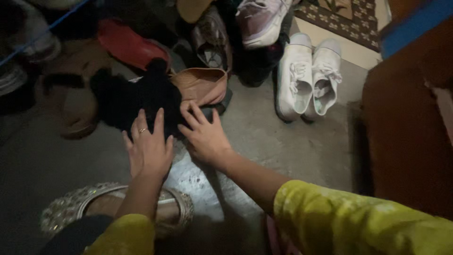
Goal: The person organizes shoes on a rack and the floor by hand, moving them between the rack and the floor and cleaning one shoe with a black cloth.
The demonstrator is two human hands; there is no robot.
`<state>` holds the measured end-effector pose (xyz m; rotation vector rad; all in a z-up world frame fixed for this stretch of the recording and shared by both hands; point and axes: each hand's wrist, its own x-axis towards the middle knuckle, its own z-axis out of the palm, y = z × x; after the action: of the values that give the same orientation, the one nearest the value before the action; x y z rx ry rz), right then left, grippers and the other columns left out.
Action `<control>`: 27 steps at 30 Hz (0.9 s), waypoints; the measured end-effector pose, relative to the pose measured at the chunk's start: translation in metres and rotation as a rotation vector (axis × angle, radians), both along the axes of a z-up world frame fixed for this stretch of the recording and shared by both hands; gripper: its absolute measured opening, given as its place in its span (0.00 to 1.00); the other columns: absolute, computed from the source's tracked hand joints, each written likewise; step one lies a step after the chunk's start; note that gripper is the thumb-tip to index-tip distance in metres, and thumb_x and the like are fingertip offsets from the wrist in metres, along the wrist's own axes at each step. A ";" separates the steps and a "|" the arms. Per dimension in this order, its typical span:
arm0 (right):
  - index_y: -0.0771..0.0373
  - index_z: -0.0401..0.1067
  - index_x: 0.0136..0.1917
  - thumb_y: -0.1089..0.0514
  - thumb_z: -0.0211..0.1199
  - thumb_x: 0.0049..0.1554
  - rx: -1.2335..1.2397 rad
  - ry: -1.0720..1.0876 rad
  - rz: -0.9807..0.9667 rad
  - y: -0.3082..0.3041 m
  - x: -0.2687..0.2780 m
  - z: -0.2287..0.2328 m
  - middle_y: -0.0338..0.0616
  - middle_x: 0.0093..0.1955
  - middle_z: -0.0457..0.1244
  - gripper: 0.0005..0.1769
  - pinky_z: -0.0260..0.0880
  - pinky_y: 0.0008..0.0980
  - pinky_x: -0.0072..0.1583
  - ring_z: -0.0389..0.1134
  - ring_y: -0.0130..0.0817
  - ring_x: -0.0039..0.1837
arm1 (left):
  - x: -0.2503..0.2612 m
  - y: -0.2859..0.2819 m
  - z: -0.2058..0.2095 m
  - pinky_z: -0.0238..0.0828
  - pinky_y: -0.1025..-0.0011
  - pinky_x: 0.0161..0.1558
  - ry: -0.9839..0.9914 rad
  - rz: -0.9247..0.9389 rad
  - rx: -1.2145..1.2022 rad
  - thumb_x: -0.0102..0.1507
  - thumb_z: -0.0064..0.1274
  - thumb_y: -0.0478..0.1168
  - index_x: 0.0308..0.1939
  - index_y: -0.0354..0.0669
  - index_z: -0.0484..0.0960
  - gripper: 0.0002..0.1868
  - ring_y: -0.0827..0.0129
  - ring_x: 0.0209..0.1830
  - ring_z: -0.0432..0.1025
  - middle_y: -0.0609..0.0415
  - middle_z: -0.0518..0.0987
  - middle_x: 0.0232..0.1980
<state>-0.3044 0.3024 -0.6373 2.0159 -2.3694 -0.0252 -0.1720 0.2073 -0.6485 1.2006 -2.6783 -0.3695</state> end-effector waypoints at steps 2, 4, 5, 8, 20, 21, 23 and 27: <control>0.55 0.70 0.67 0.50 0.65 0.51 0.027 -0.047 -0.043 -0.002 0.003 -0.003 0.52 0.81 0.47 0.30 0.48 0.74 0.72 0.36 0.51 0.85 | -0.020 -0.006 -0.003 0.46 0.41 0.70 -0.031 -0.057 -0.008 0.61 0.57 0.49 0.78 0.57 0.56 0.43 0.48 0.76 0.51 0.40 0.54 0.76; 0.55 0.72 0.66 0.50 0.64 0.53 0.054 -0.106 -0.085 -0.006 0.008 -0.004 0.52 0.82 0.47 0.27 0.49 0.72 0.73 0.37 0.49 0.86 | -0.036 -0.010 -0.006 0.53 0.45 0.69 0.018 -0.018 0.009 0.58 0.60 0.45 0.77 0.53 0.56 0.45 0.47 0.75 0.53 0.41 0.56 0.76; 0.57 0.71 0.65 0.50 0.65 0.50 0.065 -0.065 -0.078 -0.007 0.012 -0.005 0.53 0.82 0.46 0.30 0.47 0.73 0.72 0.36 0.50 0.85 | -0.041 -0.011 -0.008 0.60 0.49 0.67 0.063 0.034 0.026 0.54 0.63 0.41 0.76 0.49 0.57 0.48 0.45 0.73 0.55 0.42 0.58 0.76; 0.60 0.70 0.65 0.50 0.66 0.48 0.084 -0.025 -0.078 -0.004 0.019 -0.007 0.54 0.82 0.46 0.31 0.46 0.75 0.70 0.37 0.50 0.84 | -0.054 -0.021 -0.011 0.69 0.53 0.61 0.207 0.204 0.162 0.57 0.60 0.32 0.82 0.45 0.55 0.50 0.42 0.66 0.64 0.40 0.68 0.69; 0.55 0.58 0.77 0.54 0.68 0.47 -0.316 -0.537 -0.151 -0.006 0.020 0.001 0.56 0.82 0.46 0.46 0.47 0.68 0.74 0.43 0.52 0.82 | -0.080 -0.088 -0.029 0.83 0.56 0.49 1.305 0.948 1.285 0.53 0.47 0.32 0.47 0.31 0.81 0.20 0.52 0.46 0.82 0.45 0.84 0.51; 0.56 0.55 0.79 0.54 0.70 0.46 -0.480 -0.725 -0.179 -0.008 0.020 0.003 0.63 0.83 0.43 0.50 0.52 0.58 0.76 0.43 0.58 0.82 | -0.081 -0.094 -0.031 0.83 0.56 0.49 1.320 0.946 1.279 0.53 0.47 0.32 0.47 0.31 0.81 0.20 0.52 0.46 0.82 0.45 0.84 0.51; 0.57 0.52 0.80 0.54 0.71 0.45 -0.559 -0.763 -0.099 -0.018 0.018 0.005 0.65 0.82 0.46 0.53 0.53 0.53 0.76 0.47 0.58 0.81 | -0.078 -0.103 -0.032 0.77 0.58 0.49 1.363 0.420 1.915 0.57 0.43 0.51 0.48 0.42 0.83 0.24 0.55 0.43 0.78 0.47 0.83 0.48; 0.57 0.53 0.78 0.58 0.67 0.46 -0.692 -1.049 -0.138 -0.054 0.030 0.010 0.59 0.68 0.64 0.49 0.66 0.39 0.68 0.68 0.51 0.68 | -0.054 -0.143 -0.028 0.78 0.55 0.52 1.181 0.244 1.898 0.59 0.36 0.54 0.48 0.43 0.80 0.26 0.53 0.44 0.78 0.46 0.81 0.47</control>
<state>-0.2747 0.2480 -0.6269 1.6476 -2.3239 1.9407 -0.2261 0.0642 -0.6768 0.7761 -0.6013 -2.6194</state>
